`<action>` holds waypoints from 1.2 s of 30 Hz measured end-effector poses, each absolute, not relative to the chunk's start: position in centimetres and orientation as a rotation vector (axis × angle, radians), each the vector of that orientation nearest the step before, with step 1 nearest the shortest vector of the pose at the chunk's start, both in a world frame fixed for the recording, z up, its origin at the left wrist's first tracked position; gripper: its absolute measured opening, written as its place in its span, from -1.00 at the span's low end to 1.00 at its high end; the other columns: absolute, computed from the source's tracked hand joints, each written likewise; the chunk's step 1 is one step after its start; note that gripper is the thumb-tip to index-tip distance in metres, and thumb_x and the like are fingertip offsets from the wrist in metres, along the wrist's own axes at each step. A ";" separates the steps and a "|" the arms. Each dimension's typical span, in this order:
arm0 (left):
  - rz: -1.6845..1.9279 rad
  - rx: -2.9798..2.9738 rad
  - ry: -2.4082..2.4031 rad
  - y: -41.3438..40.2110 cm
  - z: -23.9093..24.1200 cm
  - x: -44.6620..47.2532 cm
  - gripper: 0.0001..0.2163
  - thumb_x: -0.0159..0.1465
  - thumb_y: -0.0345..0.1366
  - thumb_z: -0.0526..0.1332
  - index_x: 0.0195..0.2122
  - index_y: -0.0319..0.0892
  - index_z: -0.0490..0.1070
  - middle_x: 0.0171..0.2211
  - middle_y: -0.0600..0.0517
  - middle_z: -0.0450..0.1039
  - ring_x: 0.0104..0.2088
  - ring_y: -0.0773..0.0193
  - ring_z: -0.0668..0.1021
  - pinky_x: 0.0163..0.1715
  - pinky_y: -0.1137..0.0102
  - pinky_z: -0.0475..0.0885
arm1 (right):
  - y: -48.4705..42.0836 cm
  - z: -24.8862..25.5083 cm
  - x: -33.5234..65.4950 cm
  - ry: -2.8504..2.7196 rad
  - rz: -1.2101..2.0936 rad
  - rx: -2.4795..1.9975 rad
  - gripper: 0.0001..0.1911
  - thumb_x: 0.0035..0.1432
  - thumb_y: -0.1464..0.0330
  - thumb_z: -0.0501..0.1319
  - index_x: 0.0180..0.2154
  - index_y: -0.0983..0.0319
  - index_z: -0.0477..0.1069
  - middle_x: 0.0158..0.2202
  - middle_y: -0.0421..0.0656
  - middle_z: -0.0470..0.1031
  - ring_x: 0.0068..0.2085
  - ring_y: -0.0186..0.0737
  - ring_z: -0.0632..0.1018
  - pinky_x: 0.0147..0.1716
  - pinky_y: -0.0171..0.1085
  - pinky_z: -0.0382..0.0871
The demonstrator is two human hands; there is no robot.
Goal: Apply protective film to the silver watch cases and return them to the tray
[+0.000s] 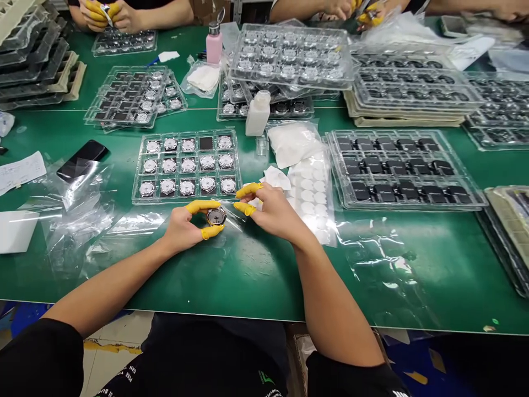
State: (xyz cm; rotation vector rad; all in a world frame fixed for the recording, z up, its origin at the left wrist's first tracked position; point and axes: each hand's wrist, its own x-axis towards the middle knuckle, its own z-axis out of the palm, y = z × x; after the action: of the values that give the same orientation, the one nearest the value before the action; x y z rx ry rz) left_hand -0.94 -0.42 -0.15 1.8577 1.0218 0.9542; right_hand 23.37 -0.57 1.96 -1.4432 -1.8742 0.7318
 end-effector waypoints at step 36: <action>0.827 1.339 1.045 0.6 -0.8 -0.5 -0.45 -0.02 -0.40 0.52 0.06 -0.18 0.58 -0.24 -0.01 0.63 -0.23 0.29 0.64 -0.01 0.28 0.60 | -1.8 3.2 20.2 -1.258 1.116 -1.345 -0.58 -0.05 -0.03 0.49 -0.36 0.14 0.52 -0.04 -0.08 0.60 -0.06 -0.07 0.56 -0.07 -0.06 0.44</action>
State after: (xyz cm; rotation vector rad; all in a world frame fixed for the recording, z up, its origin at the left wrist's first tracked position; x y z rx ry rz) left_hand -0.51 0.58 -0.80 1.3387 1.0454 0.8267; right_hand 20.21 -1.77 3.15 -1.3455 -1.2584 1.1162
